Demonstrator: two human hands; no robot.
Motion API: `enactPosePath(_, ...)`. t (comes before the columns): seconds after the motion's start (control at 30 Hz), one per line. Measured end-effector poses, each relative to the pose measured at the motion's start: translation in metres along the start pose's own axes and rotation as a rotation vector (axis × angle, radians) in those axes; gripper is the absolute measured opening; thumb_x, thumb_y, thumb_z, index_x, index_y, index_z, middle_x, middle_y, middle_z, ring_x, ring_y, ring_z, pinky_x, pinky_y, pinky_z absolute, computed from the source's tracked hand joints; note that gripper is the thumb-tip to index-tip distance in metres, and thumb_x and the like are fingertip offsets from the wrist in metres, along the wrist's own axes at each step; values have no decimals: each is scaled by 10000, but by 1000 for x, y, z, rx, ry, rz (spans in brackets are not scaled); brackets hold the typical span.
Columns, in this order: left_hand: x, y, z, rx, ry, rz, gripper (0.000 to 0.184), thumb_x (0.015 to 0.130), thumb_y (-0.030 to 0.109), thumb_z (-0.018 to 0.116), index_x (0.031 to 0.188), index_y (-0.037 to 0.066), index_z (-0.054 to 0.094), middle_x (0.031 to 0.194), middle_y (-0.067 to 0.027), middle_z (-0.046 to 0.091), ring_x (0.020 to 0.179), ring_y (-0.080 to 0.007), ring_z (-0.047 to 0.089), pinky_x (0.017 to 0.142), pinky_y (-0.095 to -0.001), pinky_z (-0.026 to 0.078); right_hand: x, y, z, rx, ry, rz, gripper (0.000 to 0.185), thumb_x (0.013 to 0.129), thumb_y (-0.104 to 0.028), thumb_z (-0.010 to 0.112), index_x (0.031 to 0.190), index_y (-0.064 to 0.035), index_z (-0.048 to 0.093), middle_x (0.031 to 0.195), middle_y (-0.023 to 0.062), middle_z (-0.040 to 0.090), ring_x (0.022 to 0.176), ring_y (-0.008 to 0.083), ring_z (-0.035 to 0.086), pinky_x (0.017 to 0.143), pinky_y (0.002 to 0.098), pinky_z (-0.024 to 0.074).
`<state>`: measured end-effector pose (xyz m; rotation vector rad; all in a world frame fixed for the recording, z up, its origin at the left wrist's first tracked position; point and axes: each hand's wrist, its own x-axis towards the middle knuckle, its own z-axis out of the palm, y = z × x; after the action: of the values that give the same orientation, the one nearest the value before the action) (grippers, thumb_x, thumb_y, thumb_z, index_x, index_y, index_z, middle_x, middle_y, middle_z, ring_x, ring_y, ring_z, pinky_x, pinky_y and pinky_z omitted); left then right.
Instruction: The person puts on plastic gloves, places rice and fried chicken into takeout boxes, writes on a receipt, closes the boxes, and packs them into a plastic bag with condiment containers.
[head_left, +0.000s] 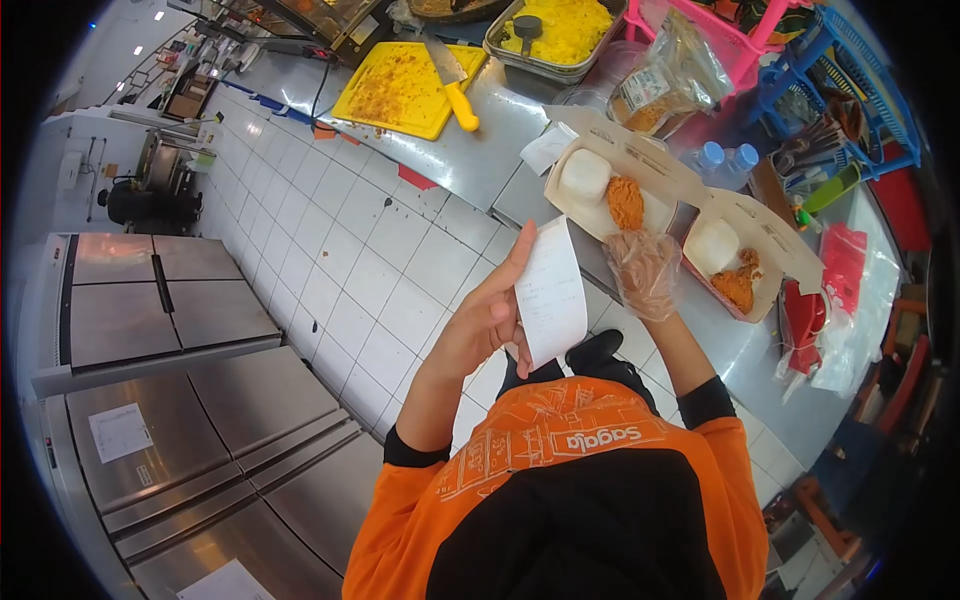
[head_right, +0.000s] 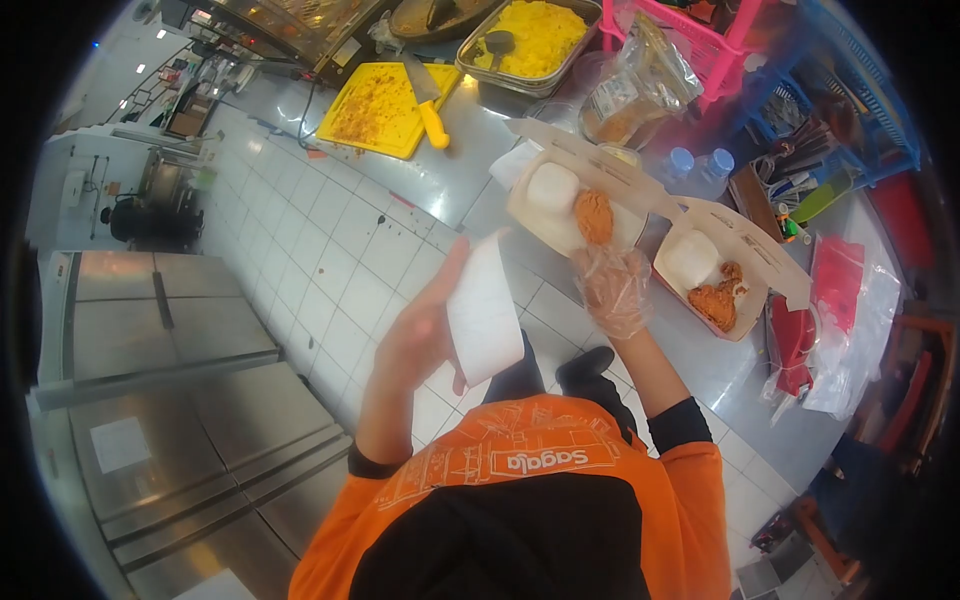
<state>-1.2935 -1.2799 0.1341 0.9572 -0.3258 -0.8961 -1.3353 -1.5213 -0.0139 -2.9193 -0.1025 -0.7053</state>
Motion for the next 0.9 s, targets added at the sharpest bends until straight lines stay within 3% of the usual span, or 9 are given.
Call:
enactPosePath(0.1, 5, 12, -5, -35, -11, -32, 831, 894, 367, 512, 1508, 71, 37, 1226, -159, 538, 658, -167, 646, 443, -275, 538, -1, 2, -2, 23, 8, 23, 185, 677, -145, 668, 848, -165, 599, 807, 6, 592, 811, 203, 610, 655, 391, 428)
enactPosePath(0.2, 11, 23, -14, -95, -95, -33, 718, 919, 217, 502, 1509, 77, 119, 1119, -132, 585, 699, -140, 633, 510, -262, 537, 1, 2, 0, 63, 48, 39, 174, 678, -144, 676, 837, -165, 608, 791, 1, 596, 796, 207, 609, 658, 390, 428)
enactPosePath(0.37, 21, 47, -15, 823, 18, 390, 568, 932, 36, 502, 1464, 73, 307, 1190, -98, 567, 950, -99, 574, 785, -275, 537, 3, 3, 3, 79, 141, 36, 132, 702, -151, 681, 813, -159, 610, 779, -6, 605, 777, 210, 609, 668, 389, 427)
enactPosePath(0.43, 20, 60, -9, 808, 107, 414, 518, 948, 38, 497, 1444, 69, 353, 1230, -93, 556, 1011, -103, 562, 851, -290, 530, 2, 1, 2, 71, 132, 36, 133, 706, -160, 686, 814, -156, 608, 788, -8, 609, 780, 208, 610, 675, 387, 426)
enactPosePath(0.5, 18, 71, 2, 394, 197, 253, 474, 970, 78, 490, 1430, 63, 377, 1251, -93, 547, 1028, -119, 573, 872, -298, 531, 4, 0, -2, 78, 105, 39, 133, 714, -169, 690, 820, -157, 610, 792, -8, 611, 786, 210, 608, 685, 388, 421)
enactPosePath(0.6, 17, 78, -3, 386, 216, 271, 446, 978, 105, 485, 1414, 61, 403, 1165, -94, 600, 984, -125, 616, 846, -286, 547, 4, -5, -3, 73, 95, 60, 123, 729, -185, 695, 821, -155, 619, 789, -6, 609, 801, 215, 606, 701, 397, 414)
enactPosePath(0.7, 16, 86, 1, 213, 190, 292, 410, 976, 105, 480, 1375, 23, 446, 1072, -96, 647, 886, -121, 662, 771, -259, 570, 2, -8, -7, 98, 84, 90, 112, 741, -203, 701, 809, -153, 628, 791, 0, 609, 818, 224, 604, 717, 411, 408)
enactPosePath(0.9, 19, 92, -9, -136, 54, 303, 348, 964, 92, 477, 1283, -43, 507, 1032, -122, 669, 862, -121, 680, 716, -211, 567, 6, -11, -9, 161, 110, 104, 123, 730, -210, 716, 793, -145, 633, 823, 7, 624, 830, 239, 602, 726, 424, 405)
